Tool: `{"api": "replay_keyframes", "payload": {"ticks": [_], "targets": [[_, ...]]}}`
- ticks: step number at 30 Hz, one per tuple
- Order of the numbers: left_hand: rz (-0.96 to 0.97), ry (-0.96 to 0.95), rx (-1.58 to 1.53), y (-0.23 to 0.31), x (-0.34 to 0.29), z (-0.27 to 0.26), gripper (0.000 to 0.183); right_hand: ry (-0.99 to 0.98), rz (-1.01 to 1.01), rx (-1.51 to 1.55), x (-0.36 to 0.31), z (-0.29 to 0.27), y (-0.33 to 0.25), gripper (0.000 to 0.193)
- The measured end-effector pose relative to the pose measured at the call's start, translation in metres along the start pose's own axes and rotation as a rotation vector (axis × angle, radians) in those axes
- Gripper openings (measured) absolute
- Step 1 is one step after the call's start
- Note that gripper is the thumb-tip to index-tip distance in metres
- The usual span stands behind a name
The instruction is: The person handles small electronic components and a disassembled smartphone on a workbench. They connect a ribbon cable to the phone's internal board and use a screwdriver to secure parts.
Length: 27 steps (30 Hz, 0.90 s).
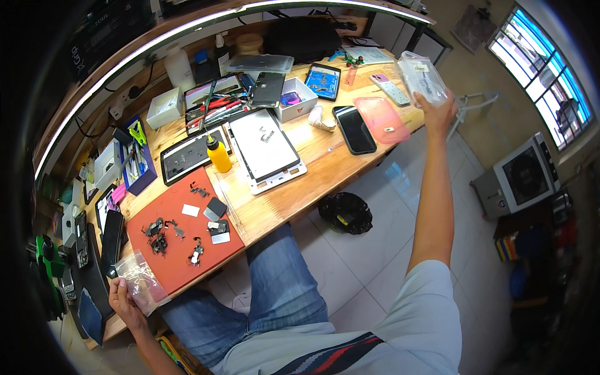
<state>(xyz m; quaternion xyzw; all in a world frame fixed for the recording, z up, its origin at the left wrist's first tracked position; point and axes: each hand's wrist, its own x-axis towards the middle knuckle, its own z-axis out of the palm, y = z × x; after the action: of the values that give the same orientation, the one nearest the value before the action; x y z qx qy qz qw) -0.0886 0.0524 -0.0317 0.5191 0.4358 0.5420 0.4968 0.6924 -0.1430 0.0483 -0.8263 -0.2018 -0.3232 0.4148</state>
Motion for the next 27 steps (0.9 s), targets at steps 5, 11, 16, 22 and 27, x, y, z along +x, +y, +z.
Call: {"api": "replay_keyframes", "payload": {"ticks": [5,11,16,22,27], "targets": [[0.030,0.014,-0.014,-0.007,0.002,0.000,0.010,-0.111,0.063,-0.048,0.041,0.006,0.021,0.113],[0.012,0.021,0.030,-0.006,-0.002,-0.007,0.010,-0.493,0.326,0.523,-0.019,0.015,-0.028,0.119],[0.028,-0.013,0.062,-0.002,0.001,-0.001,0.011,-0.536,0.434,0.392,-0.009,0.030,-0.006,0.120],[0.079,0.016,0.152,-0.008,0.002,0.002,0.013,-0.510,0.187,0.352,0.013,0.045,0.046,0.134],[0.058,0.029,0.150,0.003,-0.003,0.010,0.012,-0.393,0.249,0.563,-0.042,0.030,0.015,0.128]]}}
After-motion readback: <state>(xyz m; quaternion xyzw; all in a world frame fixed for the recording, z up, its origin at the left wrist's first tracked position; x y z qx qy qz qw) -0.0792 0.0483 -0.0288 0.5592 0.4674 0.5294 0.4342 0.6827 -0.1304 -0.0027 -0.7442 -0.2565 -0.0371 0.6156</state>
